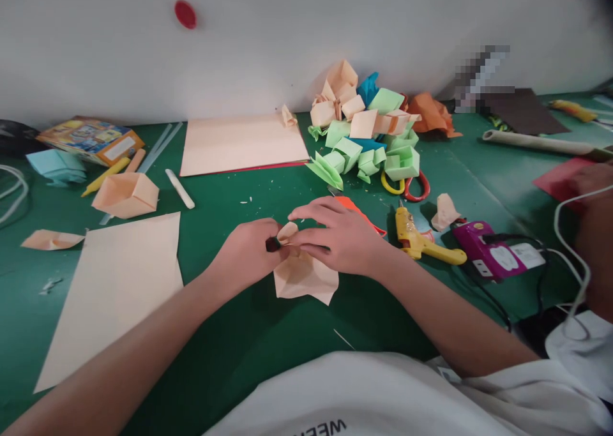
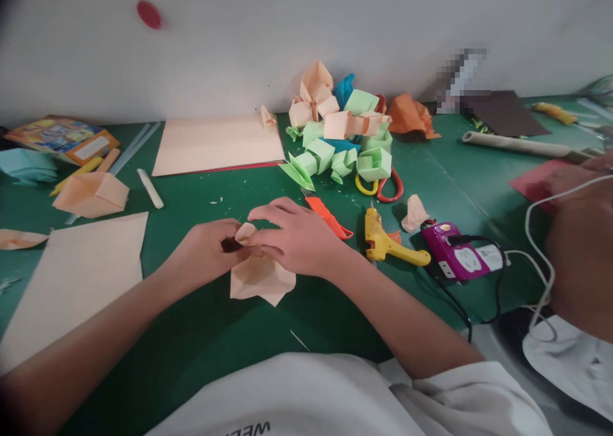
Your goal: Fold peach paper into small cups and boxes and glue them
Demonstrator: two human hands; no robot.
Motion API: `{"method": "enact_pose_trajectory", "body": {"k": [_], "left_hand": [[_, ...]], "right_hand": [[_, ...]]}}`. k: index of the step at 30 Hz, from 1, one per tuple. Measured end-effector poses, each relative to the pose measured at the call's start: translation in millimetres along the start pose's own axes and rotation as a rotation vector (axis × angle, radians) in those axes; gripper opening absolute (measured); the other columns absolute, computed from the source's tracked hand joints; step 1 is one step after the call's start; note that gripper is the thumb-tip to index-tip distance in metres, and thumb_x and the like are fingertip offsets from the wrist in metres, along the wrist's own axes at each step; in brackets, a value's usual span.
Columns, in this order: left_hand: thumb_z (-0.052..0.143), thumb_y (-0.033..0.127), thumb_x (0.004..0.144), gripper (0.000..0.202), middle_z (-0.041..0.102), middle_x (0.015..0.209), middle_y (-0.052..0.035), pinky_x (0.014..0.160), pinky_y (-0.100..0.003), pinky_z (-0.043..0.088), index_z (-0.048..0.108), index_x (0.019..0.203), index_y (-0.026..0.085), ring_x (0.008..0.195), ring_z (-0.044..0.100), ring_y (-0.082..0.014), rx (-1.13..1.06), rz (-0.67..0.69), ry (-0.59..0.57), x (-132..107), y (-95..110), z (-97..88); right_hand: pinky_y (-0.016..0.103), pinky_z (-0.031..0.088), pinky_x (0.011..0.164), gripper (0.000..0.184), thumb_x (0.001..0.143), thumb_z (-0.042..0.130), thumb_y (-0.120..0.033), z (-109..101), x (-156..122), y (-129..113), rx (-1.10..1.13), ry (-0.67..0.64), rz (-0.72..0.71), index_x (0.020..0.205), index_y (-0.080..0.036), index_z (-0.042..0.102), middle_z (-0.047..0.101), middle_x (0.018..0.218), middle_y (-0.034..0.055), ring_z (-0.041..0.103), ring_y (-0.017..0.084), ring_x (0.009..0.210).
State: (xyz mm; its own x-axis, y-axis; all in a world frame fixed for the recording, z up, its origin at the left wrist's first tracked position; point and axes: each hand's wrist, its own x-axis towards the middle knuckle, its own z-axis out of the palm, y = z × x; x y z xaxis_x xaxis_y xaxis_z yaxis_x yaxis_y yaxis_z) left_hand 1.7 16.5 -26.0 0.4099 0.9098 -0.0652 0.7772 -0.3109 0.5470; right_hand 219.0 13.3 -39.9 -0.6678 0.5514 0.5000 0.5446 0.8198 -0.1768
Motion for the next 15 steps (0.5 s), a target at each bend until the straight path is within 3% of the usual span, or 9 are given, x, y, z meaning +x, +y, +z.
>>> {"method": "enact_pose_trajectory", "body": {"k": [5, 10, 15], "left_hand": [[0.064, 0.038, 0.080, 0.027, 0.057, 0.067, 0.0017, 0.055, -0.027, 0.033, 0.053, 0.064, 0.020, 0.059, 0.051, -0.0137, 0.002, -0.016, -0.008, -1.0, 0.2, 0.5], [0.064, 0.036, 0.081, 0.022, 0.059, 0.069, 0.0014, 0.056, -0.027, 0.034, 0.054, 0.067, 0.021, 0.061, 0.053, -0.0143, 0.017, -0.019, -0.016, -0.8, -0.2, 1.9], [0.064, 0.037, 0.081, 0.024, 0.059, 0.069, 0.0013, 0.056, -0.028, 0.034, 0.054, 0.067, 0.021, 0.061, 0.053, -0.0145, 0.022, -0.021, -0.021, -1.1, 2.3, 2.2]], "right_hand": [[0.040, 0.054, 0.092, 0.021, 0.100, 0.057, -0.021, -1.7, 2.0, -2.8, -0.098, -0.012, -0.001, 0.093, -0.022, 0.077, 0.069, 0.121, 0.0063, 0.052, 0.026, 0.112], [0.040, 0.054, 0.091, 0.021, 0.101, 0.055, -0.023, -1.5, 2.5, -4.1, -0.109, -0.026, -0.022, 0.098, -0.024, 0.076, 0.068, 0.123, 0.0061, 0.052, 0.026, 0.113], [0.043, 0.052, 0.095, 0.021, 0.099, 0.056, -0.019, -0.8, 4.6, -6.8, -0.086, -0.038, 0.032, 0.090, -0.022, 0.075, 0.068, 0.122, 0.0071, 0.051, 0.027, 0.115]]}}
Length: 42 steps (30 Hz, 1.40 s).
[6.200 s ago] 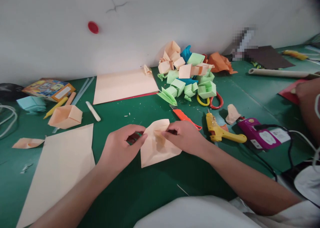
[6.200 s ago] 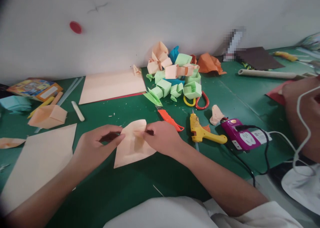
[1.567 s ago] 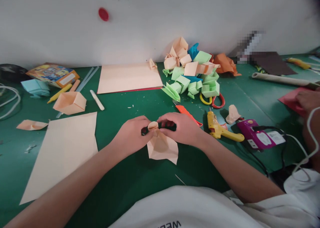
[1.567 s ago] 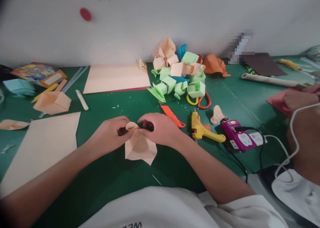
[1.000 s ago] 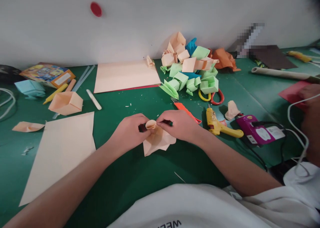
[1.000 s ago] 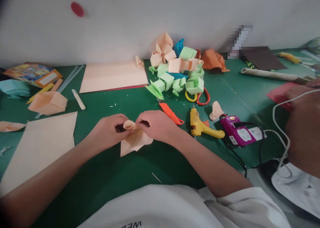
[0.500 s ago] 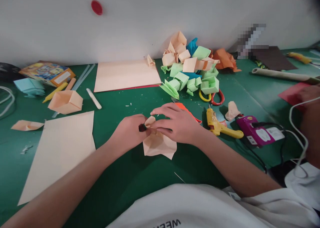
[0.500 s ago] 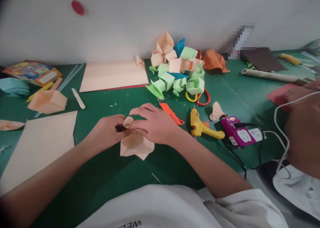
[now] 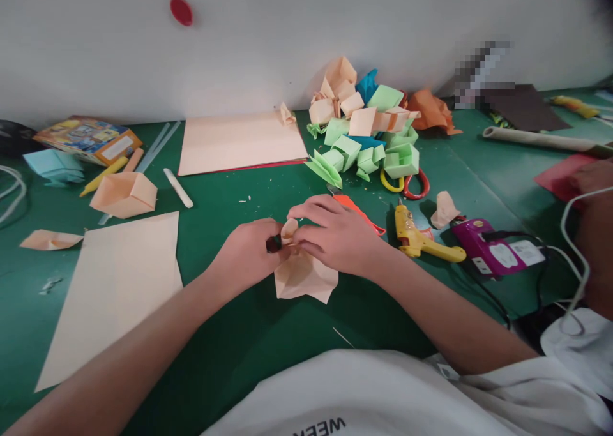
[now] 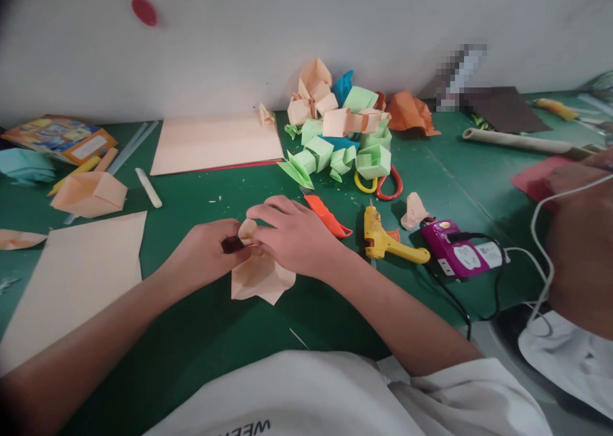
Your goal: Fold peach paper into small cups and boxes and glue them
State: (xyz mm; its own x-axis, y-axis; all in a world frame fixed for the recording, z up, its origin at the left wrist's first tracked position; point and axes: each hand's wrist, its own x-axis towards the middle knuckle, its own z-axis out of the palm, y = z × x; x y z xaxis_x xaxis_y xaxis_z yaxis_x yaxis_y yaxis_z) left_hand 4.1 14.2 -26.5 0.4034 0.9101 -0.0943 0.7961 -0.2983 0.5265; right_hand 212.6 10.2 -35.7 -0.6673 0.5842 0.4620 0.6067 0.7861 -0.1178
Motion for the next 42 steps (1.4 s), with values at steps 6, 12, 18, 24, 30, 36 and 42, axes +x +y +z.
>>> {"method": "enact_pose_trajectory", "body": {"k": [6, 12, 18, 24, 30, 36, 42], "left_hand": [[0.064, 0.033, 0.082, 0.024, 0.056, 0.070, 0.0016, 0.057, -0.027, 0.034, 0.050, 0.067, 0.021, 0.061, 0.050, -0.0134, 0.036, 0.048, 0.032, -2.2, 3.2, -0.4], [0.062, 0.032, 0.083, 0.033, 0.050, 0.065, 0.0031, 0.054, -0.027, 0.030, 0.041, 0.062, 0.020, 0.058, 0.045, -0.0118, 0.054, 0.063, 0.071, -3.1, -0.3, 2.2], [0.064, 0.032, 0.082, 0.032, 0.051, 0.065, 0.0037, 0.054, -0.027, 0.030, 0.043, 0.061, 0.020, 0.058, 0.044, -0.0115, 0.014, 0.032, 0.052, -3.9, 1.5, 1.8], [0.067, 0.034, 0.079, 0.027, 0.053, 0.065, 0.0040, 0.054, -0.028, 0.031, 0.049, 0.064, 0.021, 0.058, 0.047, -0.0123, -0.029, -0.014, 0.027, 1.2, -1.4, -1.2], [0.067, 0.035, 0.078, 0.024, 0.060, 0.065, 0.0026, 0.052, -0.028, 0.032, 0.053, 0.063, 0.021, 0.058, 0.051, -0.0142, -0.040, 0.002, -0.038, 8.3, 0.9, -8.3], [0.063, 0.042, 0.081, 0.028, 0.062, 0.067, 0.0005, 0.051, -0.030, 0.031, 0.054, 0.065, 0.022, 0.060, 0.054, -0.0169, 0.036, 0.009, -0.080, 11.8, 6.4, -9.5], [0.061, 0.036, 0.081, 0.019, 0.063, 0.071, 0.0007, 0.052, -0.028, 0.033, 0.057, 0.070, 0.022, 0.063, 0.057, -0.0164, 0.019, -0.003, -0.026, 6.2, 7.3, -8.3]], "right_hand": [[0.047, 0.050, 0.098, 0.022, 0.098, 0.053, -0.014, -0.5, 1.2, -1.8, 0.062, -0.019, 0.016, 0.085, -0.019, 0.071, 0.067, 0.124, 0.0104, 0.052, 0.028, 0.116], [0.033, 0.050, 0.072, 0.011, 0.088, 0.061, -0.013, -5.9, -0.6, -5.3, 0.394, -0.148, 0.378, 0.091, -0.023, 0.058, 0.070, 0.102, 0.0038, 0.064, 0.021, 0.091], [0.027, 0.050, 0.069, 0.018, 0.086, 0.061, -0.014, -10.1, -1.7, -4.6, 0.662, -0.141, 0.556, 0.092, -0.025, 0.049, 0.068, 0.090, -0.0021, 0.066, 0.015, 0.079], [0.030, 0.053, 0.077, 0.014, 0.086, 0.060, -0.013, -4.8, -2.3, -2.8, 0.710, -0.088, 0.519, 0.091, -0.025, 0.055, 0.070, 0.090, -0.0025, 0.068, 0.016, 0.083], [0.030, 0.054, 0.075, 0.010, 0.087, 0.063, -0.018, -3.2, -0.8, -2.2, 0.742, -0.082, 0.507, 0.093, -0.025, 0.058, 0.069, 0.089, -0.0025, 0.067, 0.015, 0.081], [0.028, 0.051, 0.068, 0.013, 0.084, 0.067, -0.022, -1.4, 2.5, -2.8, 0.708, -0.118, 0.555, 0.097, -0.023, 0.062, 0.071, 0.088, -0.0007, 0.067, 0.016, 0.078], [0.027, 0.048, 0.066, 0.011, 0.085, 0.064, -0.017, -0.6, 2.4, -0.9, 0.645, -0.127, 0.549, 0.095, -0.023, 0.067, 0.072, 0.088, -0.0014, 0.066, 0.015, 0.077]]}}
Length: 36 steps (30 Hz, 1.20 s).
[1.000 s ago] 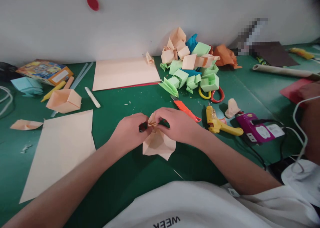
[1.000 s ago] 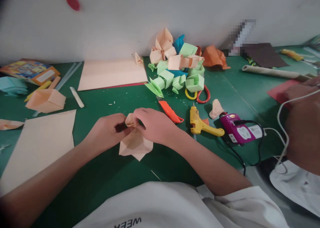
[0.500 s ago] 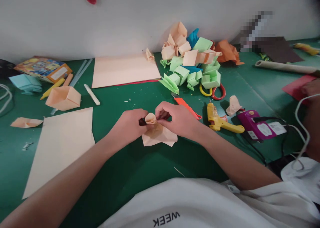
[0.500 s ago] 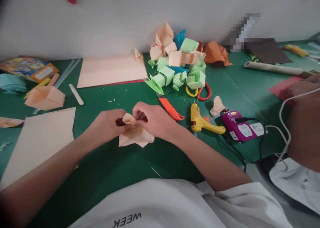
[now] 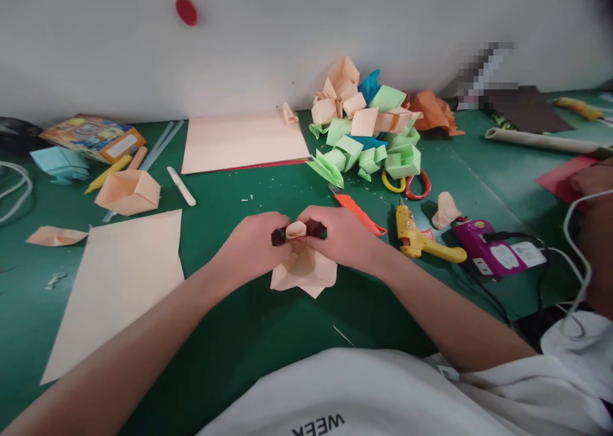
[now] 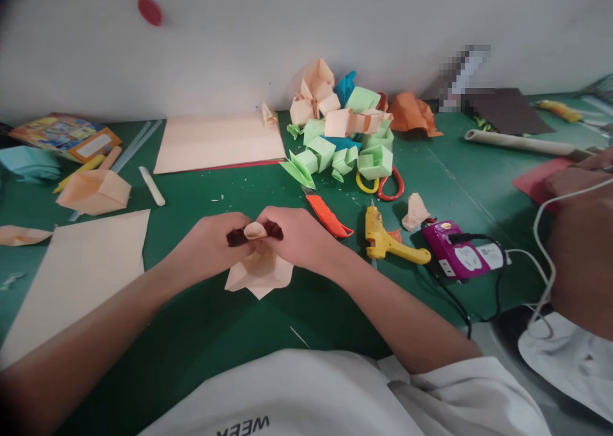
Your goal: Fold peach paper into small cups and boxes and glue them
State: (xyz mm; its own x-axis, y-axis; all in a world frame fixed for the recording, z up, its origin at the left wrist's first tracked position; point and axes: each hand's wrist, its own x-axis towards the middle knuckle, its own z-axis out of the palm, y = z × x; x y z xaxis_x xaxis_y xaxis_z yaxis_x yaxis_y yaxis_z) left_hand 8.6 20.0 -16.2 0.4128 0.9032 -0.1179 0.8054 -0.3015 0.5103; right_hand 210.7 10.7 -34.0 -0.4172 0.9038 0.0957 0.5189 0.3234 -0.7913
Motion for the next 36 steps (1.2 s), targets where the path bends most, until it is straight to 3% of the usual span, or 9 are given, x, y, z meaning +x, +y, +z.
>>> {"method": "enact_pose_trajectory", "body": {"k": [6, 10, 15, 27, 32, 36], "left_hand": [[0.069, 0.035, 0.079, 0.018, 0.066, 0.073, 0.0036, 0.058, -0.025, 0.040, 0.055, 0.079, 0.023, 0.064, 0.058, -0.0139, -0.144, -0.032, 0.132, -7.9, -3.6, 3.1], [0.070, 0.036, 0.079, 0.020, 0.066, 0.073, 0.0038, 0.057, -0.024, 0.039, 0.055, 0.079, 0.022, 0.063, 0.057, -0.0133, -0.181, -0.045, 0.106, -6.8, -6.0, 4.4], [0.071, 0.044, 0.078, 0.027, 0.066, 0.072, 0.0038, 0.055, -0.024, 0.038, 0.055, 0.078, 0.022, 0.062, 0.057, -0.0134, -0.186, -0.073, 0.105, -4.9, -8.9, 4.5], [0.070, 0.040, 0.080, 0.021, 0.069, 0.077, 0.0024, 0.057, -0.025, 0.040, 0.059, 0.083, 0.023, 0.067, 0.062, -0.0153, -0.149, -0.010, 0.042, 0.9, -8.4, -0.8], [0.069, 0.040, 0.081, 0.018, 0.071, 0.079, 0.0019, 0.056, -0.025, 0.040, 0.063, 0.085, 0.024, 0.069, 0.063, -0.0162, -0.147, -0.028, 0.034, -2.0, -5.5, 0.1], [0.067, 0.042, 0.083, 0.018, 0.072, 0.079, 0.0022, 0.057, -0.026, 0.040, 0.067, 0.084, 0.024, 0.069, 0.063, -0.0162, -0.121, -0.019, 0.027, -3.7, -4.5, 0.9]], "right_hand": [[0.026, 0.048, 0.066, 0.012, 0.085, 0.065, -0.016, -1.6, 0.9, 1.3, 0.033, -0.001, 0.003, 0.095, -0.022, 0.067, 0.072, 0.086, -0.0015, 0.066, 0.015, 0.076], [0.026, 0.050, 0.067, 0.009, 0.086, 0.067, -0.020, -2.7, 0.7, -0.5, 0.048, -0.029, -0.010, 0.095, -0.022, 0.069, 0.073, 0.088, -0.0007, 0.067, 0.015, 0.077], [0.027, 0.051, 0.070, 0.021, 0.085, 0.067, -0.012, -4.3, 1.0, -1.6, 0.032, -0.066, -0.032, 0.102, -0.023, 0.073, 0.076, 0.097, 0.0009, 0.068, 0.015, 0.082], [0.028, 0.049, 0.073, 0.017, 0.086, 0.070, -0.017, -6.1, 3.6, -1.2, -0.004, -0.092, -0.048, 0.100, -0.025, 0.075, 0.076, 0.098, 0.0010, 0.069, 0.018, 0.088], [0.026, 0.040, 0.060, 0.006, 0.087, 0.070, -0.027, -2.8, 3.5, -2.3, -0.069, -0.073, 0.041, 0.087, -0.023, 0.074, 0.074, 0.082, -0.0014, 0.065, 0.016, 0.073], [0.026, 0.034, 0.056, 0.010, 0.087, 0.067, -0.023, -1.1, 3.3, -0.7, -0.115, -0.029, 0.062, 0.078, -0.021, 0.071, 0.070, 0.073, -0.0021, 0.059, 0.013, 0.065]]}}
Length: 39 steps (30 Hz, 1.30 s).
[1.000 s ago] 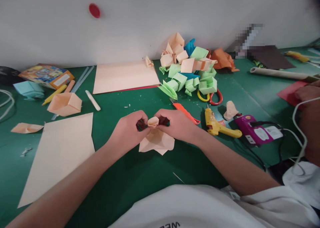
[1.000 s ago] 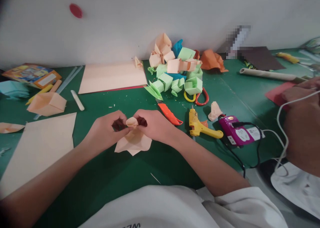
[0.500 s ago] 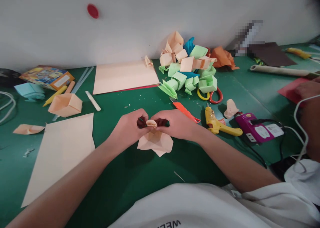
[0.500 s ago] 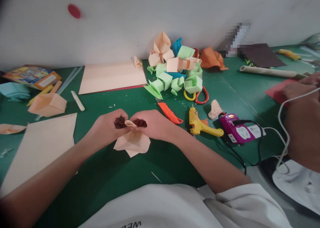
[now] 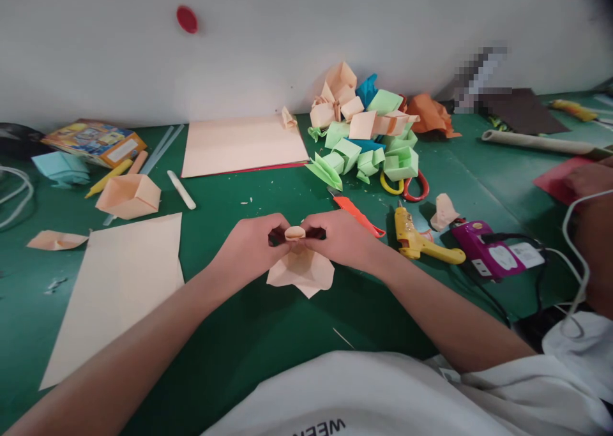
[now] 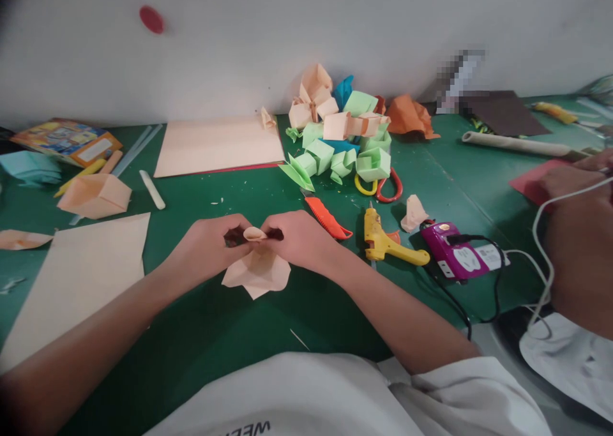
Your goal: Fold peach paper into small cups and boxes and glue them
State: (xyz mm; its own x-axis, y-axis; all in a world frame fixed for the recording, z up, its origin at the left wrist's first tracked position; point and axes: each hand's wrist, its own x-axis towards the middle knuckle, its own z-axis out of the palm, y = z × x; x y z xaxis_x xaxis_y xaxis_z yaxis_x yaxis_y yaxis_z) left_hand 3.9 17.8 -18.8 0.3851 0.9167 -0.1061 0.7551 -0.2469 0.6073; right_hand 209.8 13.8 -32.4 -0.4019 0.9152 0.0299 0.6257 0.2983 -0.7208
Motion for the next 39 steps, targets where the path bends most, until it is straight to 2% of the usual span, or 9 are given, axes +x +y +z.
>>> {"method": "enact_pose_trajectory", "body": {"k": [5, 12, 14, 20, 27, 30, 33, 35, 39], "left_hand": [[0.064, 0.045, 0.084, 0.022, 0.075, 0.084, 0.0005, 0.062, -0.027, 0.044, 0.071, 0.086, 0.024, 0.075, 0.066, -0.0179, -0.052, -0.012, -0.026, -0.2, 0.8, -1.3], [0.062, 0.041, 0.082, 0.027, 0.063, 0.064, 0.0026, 0.054, -0.027, 0.034, 0.058, 0.065, 0.021, 0.058, 0.051, -0.0135, 0.060, -0.028, 0.013, -1.3, 2.0, 0.1], [0.062, 0.040, 0.081, 0.026, 0.062, 0.063, 0.0030, 0.053, -0.026, 0.034, 0.057, 0.064, 0.021, 0.058, 0.050, -0.0129, 0.062, -0.021, 0.014, -1.0, 1.3, 0.8], [0.065, 0.040, 0.078, 0.023, 0.065, 0.066, 0.0024, 0.054, -0.026, 0.034, 0.059, 0.067, 0.021, 0.060, 0.053, -0.0138, 0.071, -0.035, 0.002, 1.5, 2.1, 0.8], [0.061, 0.037, 0.080, 0.016, 0.071, 0.077, 0.0019, 0.058, -0.026, 0.039, 0.067, 0.079, 0.022, 0.069, 0.061, -0.0158, -0.003, -0.026, -0.041, -2.3, 3.9, 0.3], [0.059, 0.032, 0.080, 0.014, 0.068, 0.072, 0.0025, 0.057, -0.026, 0.037, 0.063, 0.072, 0.021, 0.065, 0.057, -0.0144, 0.036, -0.017, -0.021, -3.5, 1.7, 0.6], [0.060, 0.029, 0.079, 0.017, 0.064, 0.066, 0.0031, 0.056, -0.026, 0.034, 0.057, 0.065, 0.020, 0.060, 0.052, -0.0128, 0.090, -0.004, 0.009, -3.5, 0.3, 1.5], [0.061, 0.028, 0.079, 0.012, 0.065, 0.069, 0.0029, 0.056, -0.026, 0.034, 0.061, 0.069, 0.021, 0.061, 0.053, -0.0130, 0.091, 0.004, 0.011, -3.3, 0.8, 2.3], [0.060, 0.030, 0.081, 0.011, 0.068, 0.078, 0.0013, 0.059, -0.027, 0.036, 0.068, 0.079, 0.022, 0.065, 0.056, -0.0145, 0.106, 0.028, 0.020, -3.8, 3.8, 4.3]], "right_hand": [[0.026, 0.035, 0.055, 0.008, 0.084, 0.065, -0.020, -0.7, 0.2, 1.7, 0.021, 0.029, 0.018, 0.076, -0.020, 0.067, 0.067, 0.070, -0.0025, 0.057, 0.013, 0.062], [0.026, 0.038, 0.058, 0.002, 0.082, 0.067, -0.023, -1.1, -2.1, -1.4, 0.070, -0.015, 0.012, 0.084, -0.022, 0.068, 0.070, 0.078, -0.0022, 0.060, 0.014, 0.069], [0.026, 0.037, 0.058, 0.005, 0.082, 0.068, -0.026, -0.4, -2.9, -1.8, 0.088, -0.045, 0.011, 0.084, -0.022, 0.066, 0.068, 0.077, -0.0031, 0.059, 0.014, 0.068], [0.026, 0.026, 0.052, 0.027, 0.086, 0.067, -0.031, 4.9, -1.2, 3.1, -0.016, -0.021, -0.015, 0.066, -0.020, 0.052, 0.055, 0.062, -0.0053, 0.047, 0.010, 0.058], [0.027, 0.027, 0.054, 0.018, 0.089, 0.063, -0.029, 3.8, -2.5, 2.6, -0.025, -0.026, -0.020, 0.074, -0.020, 0.064, 0.064, 0.071, -0.0025, 0.051, 0.011, 0.063], [0.027, 0.027, 0.053, 0.021, 0.088, 0.066, -0.030, 3.0, -3.0, 1.0, -0.051, -0.020, 0.010, 0.070, -0.019, 0.061, 0.062, 0.068, -0.0028, 0.050, 0.011, 0.061], [0.027, 0.029, 0.055, 0.017, 0.084, 0.067, -0.022, 2.3, -3.0, -0.5, -0.098, 0.001, 0.013, 0.069, -0.018, 0.061, 0.063, 0.070, -0.0013, 0.052, 0.012, 0.063], [0.027, 0.031, 0.058, 0.013, 0.082, 0.065, -0.013, 2.1, -3.0, -1.5, -0.110, 0.010, -0.010, 0.069, -0.018, 0.064, 0.065, 0.075, 0.0002, 0.055, 0.013, 0.067], [0.027, 0.036, 0.063, 0.018, 0.077, 0.058, -0.003, 3.3, -3.8, -3.2, -0.088, 0.004, -0.055, 0.069, -0.017, 0.066, 0.068, 0.082, 0.0026, 0.059, 0.015, 0.074]]}}
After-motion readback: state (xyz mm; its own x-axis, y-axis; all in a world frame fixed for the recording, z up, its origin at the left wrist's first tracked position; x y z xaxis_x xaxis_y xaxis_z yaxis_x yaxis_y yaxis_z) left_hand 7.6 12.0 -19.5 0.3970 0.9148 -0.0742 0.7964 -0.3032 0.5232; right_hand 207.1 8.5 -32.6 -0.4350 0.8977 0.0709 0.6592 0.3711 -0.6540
